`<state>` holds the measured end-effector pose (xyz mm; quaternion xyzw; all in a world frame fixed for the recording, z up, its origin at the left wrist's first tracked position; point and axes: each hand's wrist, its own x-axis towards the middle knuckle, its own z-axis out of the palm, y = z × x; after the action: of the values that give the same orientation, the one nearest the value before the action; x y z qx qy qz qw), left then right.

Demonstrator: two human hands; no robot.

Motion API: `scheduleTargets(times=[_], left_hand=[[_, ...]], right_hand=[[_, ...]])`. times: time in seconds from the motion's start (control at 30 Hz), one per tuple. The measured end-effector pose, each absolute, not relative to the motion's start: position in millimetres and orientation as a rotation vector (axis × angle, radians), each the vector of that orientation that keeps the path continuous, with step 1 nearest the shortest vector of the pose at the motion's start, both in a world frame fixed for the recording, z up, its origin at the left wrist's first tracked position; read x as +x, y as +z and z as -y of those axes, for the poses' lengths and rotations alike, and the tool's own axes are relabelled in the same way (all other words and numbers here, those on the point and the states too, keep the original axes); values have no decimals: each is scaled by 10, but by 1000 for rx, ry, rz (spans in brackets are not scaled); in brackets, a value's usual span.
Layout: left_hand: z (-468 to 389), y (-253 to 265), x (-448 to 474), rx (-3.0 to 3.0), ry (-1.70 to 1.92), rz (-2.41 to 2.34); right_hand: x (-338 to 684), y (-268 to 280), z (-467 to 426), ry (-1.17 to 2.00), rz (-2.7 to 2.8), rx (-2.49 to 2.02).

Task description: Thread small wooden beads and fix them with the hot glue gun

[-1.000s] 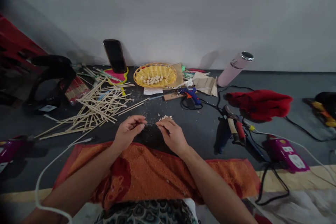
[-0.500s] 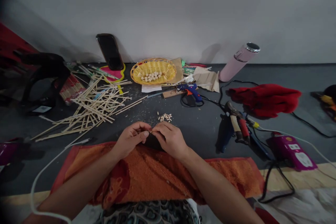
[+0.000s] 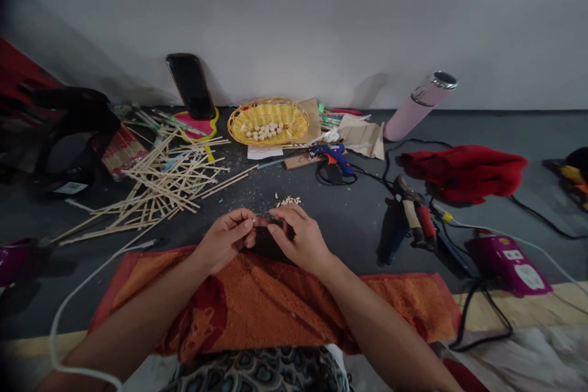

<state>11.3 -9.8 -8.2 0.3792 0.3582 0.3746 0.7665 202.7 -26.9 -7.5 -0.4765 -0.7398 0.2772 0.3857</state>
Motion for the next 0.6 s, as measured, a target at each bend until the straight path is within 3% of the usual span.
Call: scheduleTargets(times=[0.6], left_hand=[[107,-20,77,786,770,-696]], right_hand=[[2054,-45,264,734,1768,-1180]])
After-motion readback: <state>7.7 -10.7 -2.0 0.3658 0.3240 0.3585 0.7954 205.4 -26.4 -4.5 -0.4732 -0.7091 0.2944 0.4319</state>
